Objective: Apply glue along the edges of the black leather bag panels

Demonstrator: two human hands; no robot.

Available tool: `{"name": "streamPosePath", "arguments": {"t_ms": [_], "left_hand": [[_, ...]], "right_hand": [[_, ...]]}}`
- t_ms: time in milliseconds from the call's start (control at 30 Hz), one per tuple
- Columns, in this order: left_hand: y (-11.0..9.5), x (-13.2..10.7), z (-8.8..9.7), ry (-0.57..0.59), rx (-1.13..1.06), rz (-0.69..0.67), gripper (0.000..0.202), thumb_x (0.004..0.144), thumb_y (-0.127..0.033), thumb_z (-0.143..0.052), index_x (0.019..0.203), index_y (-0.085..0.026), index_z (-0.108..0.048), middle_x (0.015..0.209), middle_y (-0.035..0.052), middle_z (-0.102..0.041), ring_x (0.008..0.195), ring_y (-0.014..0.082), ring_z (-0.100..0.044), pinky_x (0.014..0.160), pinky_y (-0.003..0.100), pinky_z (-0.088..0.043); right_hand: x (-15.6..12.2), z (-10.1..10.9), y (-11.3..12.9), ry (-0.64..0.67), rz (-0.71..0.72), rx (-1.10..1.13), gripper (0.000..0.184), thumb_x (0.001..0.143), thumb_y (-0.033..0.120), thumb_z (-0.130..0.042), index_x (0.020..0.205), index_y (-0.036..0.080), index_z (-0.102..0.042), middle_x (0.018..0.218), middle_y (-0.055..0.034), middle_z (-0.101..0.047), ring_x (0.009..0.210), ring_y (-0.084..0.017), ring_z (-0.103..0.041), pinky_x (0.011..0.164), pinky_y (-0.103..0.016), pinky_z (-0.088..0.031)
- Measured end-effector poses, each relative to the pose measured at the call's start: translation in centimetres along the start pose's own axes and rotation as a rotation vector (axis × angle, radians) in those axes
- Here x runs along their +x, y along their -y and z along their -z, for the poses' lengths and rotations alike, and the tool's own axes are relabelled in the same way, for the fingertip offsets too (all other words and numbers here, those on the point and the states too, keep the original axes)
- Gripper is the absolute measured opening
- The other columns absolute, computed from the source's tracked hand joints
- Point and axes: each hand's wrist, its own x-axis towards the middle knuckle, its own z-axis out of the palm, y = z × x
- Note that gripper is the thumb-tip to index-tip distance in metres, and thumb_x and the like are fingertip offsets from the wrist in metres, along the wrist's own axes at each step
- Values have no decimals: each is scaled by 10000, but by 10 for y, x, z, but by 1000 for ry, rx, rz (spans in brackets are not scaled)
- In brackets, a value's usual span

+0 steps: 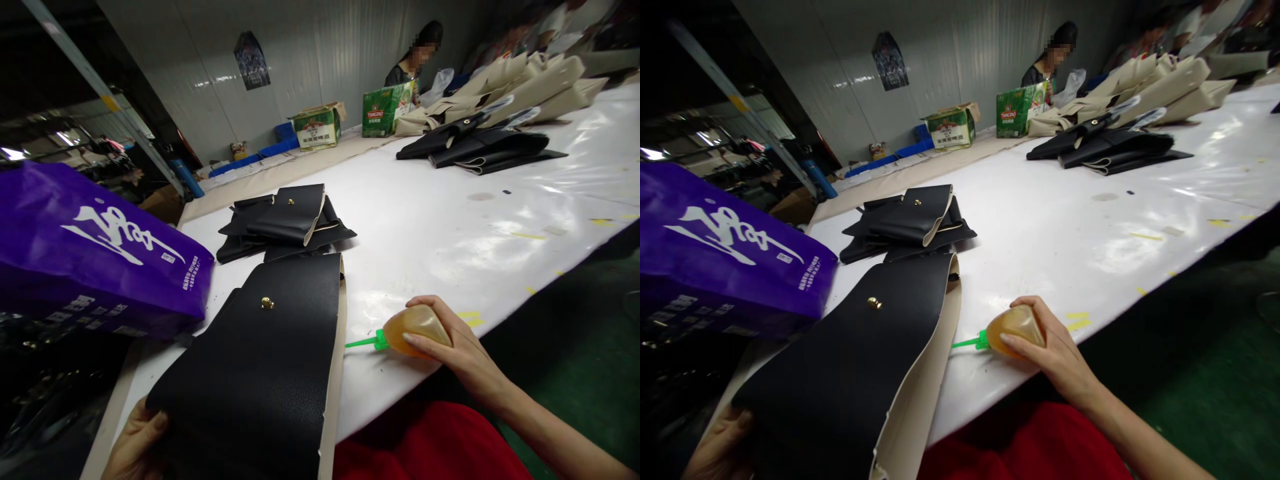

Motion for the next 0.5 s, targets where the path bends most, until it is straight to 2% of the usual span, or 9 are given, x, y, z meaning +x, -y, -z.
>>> {"name": "streamPosePath", "arguments": {"t_ms": [133, 200, 267, 367, 500], "left_hand": [[4, 12, 9, 24, -16, 20, 340, 388, -174, -843, 693, -240, -709, 712, 17, -750, 776, 332, -717, 593, 352, -607], [6, 14, 11, 41, -33, 27, 370, 372, -177, -860, 712, -248, -733, 743, 28, -759, 810, 345, -714, 596, 343, -611], [7, 15, 11, 54, -59, 39, 408, 345, -182, -887, 722, -261, -754, 751, 25, -761, 754, 322, -720, 551, 301, -605], [9, 15, 10, 71, -81, 57, 422, 345, -195, -914, 730, -286, -768, 763, 6, -764, 632, 253, -711, 522, 253, -594], [10, 11, 6, 80, -85, 51, 420, 374, -216, -927, 757, -287, -771, 765, -6, -763, 589, 215, -699, 534, 232, -593]], "right_hand": [[10, 6, 3, -92, -37, 38, 453, 760, 544, -688, 1072, 288, -485, 848, 11, -578, 746, -216, -575, 627, -300, -482], [15, 4, 2, -121, -43, 38, 461, 763, 551, -688, 1087, 295, -482, 896, 6, -576, 776, -224, -582, 643, -314, -490], [18, 0, 0, -112, -36, -16, 473, 765, 556, -688, 1096, 297, -471, 918, 6, -575, 802, -232, -580, 692, -338, -479], [13, -9, -2, -31, -46, -84, 464, 783, 570, -664, 1085, 290, -451, 871, 15, -579, 791, -232, -568, 725, -355, -443], [1, -15, -1, 174, -46, -34, 433, 801, 550, -646, 1081, 287, -445, 884, 21, -599, 810, -228, -567, 742, -345, -428]]}}
